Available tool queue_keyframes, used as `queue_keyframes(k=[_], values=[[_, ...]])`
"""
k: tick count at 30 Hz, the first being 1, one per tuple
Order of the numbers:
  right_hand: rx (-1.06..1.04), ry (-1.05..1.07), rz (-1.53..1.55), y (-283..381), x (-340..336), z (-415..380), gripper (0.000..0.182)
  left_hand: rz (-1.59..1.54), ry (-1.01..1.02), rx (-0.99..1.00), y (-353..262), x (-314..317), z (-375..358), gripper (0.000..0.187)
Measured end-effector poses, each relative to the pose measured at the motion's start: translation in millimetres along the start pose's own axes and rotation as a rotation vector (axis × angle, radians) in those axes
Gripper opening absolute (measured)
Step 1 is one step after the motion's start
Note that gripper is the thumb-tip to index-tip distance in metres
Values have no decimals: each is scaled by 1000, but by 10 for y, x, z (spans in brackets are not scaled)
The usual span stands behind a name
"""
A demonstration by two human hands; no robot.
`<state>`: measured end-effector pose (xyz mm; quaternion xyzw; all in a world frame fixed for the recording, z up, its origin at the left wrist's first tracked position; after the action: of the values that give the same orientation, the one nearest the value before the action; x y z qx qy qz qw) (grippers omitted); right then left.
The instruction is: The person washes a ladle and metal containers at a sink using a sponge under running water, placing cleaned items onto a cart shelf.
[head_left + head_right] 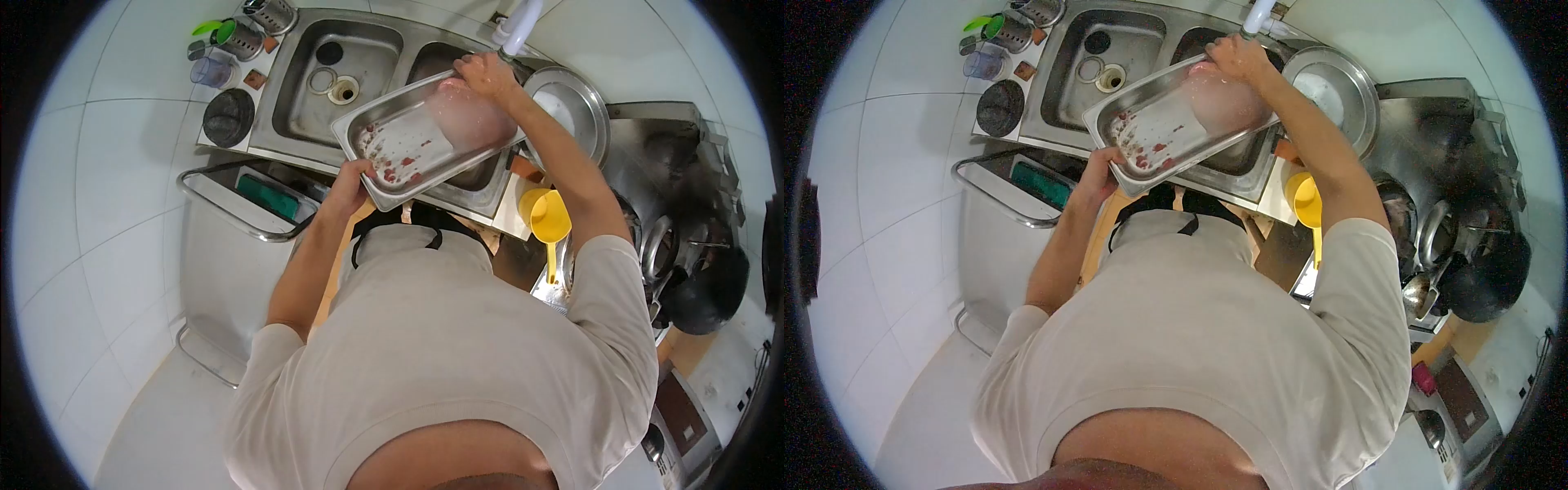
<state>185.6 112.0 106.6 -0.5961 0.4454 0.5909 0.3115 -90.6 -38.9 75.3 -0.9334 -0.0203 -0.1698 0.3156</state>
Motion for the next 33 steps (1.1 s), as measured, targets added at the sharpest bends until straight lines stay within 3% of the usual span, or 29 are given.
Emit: queue_keyframes(k=[3,6,9,12,15,18,21,24,27,30,33], values=[[-166,-137,101,-157,190,71,37,32,-25,65,76,1,94,45],[-139,-132,64,-193,159,38,42,112,-88,113,-82,170,-68,54],[-29,-53,13,-235,194,41,46,172,-88,92,-105,232,-92,62],[44,-142,42,-219,135,0,46,160,-125,129,-142,279,-74,63],[89,-293,231,-358,226,45,60,100,-152,192,-229,341,-114,62],[260,-380,341,-501,234,46,67,84,-140,227,-174,200,65,61],[448,-271,406,-562,332,30,73,110,-117,277,-164,138,126,64],[407,-431,200,-486,371,-67,77,114,-139,319,-164,33,281,67],[408,-638,287,-321,175,-157,64,145,-182,364,-198,-44,426,68],[518,-169,822,-389,493,71,51,223,-184,434,-264,-6,451,67],[802,-286,2152,-413,1005,209,42,290,-159,451,-306,41,480,67]])
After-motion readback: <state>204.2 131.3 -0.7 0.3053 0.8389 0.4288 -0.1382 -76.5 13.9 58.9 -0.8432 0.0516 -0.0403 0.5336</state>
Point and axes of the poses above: each hand's wrist, its own z-axis towards the middle knuckle, its own x-axis out of the palm, y = z × x, the point moved 7 cm from there along z, towards the middle knuckle, and after that the axes turned 13 degrees about z, right-handed, at the moved point
